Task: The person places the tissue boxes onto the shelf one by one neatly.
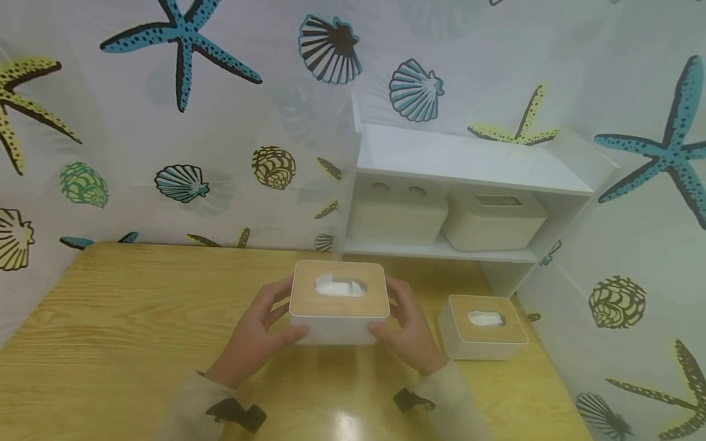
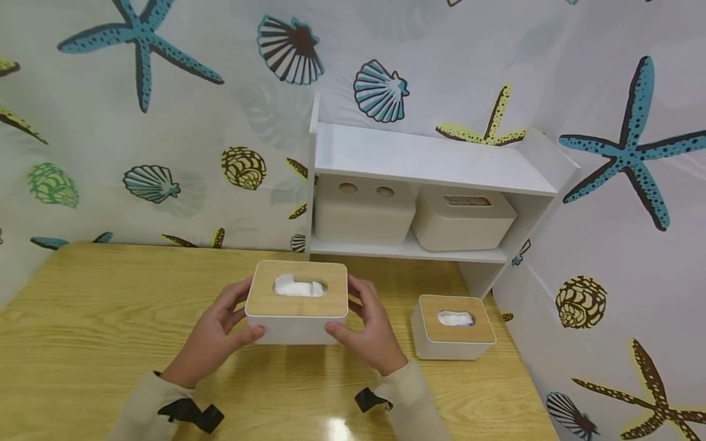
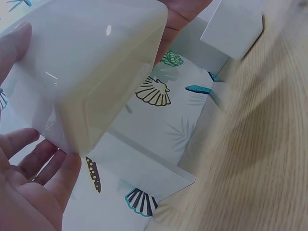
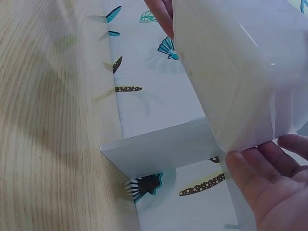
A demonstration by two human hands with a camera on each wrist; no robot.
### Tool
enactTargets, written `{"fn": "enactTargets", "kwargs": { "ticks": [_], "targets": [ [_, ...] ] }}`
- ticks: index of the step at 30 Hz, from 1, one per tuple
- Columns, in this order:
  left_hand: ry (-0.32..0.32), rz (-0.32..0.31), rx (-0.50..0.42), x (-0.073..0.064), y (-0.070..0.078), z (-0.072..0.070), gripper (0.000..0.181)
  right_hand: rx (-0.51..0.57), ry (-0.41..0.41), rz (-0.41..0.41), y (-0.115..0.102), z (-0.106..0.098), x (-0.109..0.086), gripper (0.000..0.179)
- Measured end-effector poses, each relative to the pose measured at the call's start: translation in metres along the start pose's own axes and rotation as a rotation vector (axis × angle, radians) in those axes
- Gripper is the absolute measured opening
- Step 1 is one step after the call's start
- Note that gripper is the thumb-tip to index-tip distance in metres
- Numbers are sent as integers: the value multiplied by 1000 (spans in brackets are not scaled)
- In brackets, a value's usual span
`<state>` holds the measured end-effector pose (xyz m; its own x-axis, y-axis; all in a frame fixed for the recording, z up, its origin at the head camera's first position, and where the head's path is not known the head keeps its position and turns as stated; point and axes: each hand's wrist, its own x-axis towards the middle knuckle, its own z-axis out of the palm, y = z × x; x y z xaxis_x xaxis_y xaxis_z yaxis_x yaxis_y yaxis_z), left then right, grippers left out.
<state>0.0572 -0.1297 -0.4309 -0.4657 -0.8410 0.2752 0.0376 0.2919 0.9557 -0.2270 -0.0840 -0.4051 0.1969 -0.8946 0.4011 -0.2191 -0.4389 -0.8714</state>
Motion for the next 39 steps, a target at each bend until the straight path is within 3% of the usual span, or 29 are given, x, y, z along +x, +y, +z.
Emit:
{"fn": "enactTargets", "kwargs": {
  "ticks": [10,19,29,39],
  "targets": [
    [20,45,21,1,1,4,77,11,18,31,-28,2,1,71],
    [64,70,6,7,3,9,77,11,78,14,-31,0,2,66],
    [75,70,-23,5,26,14,73,19,86,-16,-30,-1,4,65],
    [70,81,-34,7,30,21,73,22,96,-37,-28,-3,-1,64]
  ]
}}
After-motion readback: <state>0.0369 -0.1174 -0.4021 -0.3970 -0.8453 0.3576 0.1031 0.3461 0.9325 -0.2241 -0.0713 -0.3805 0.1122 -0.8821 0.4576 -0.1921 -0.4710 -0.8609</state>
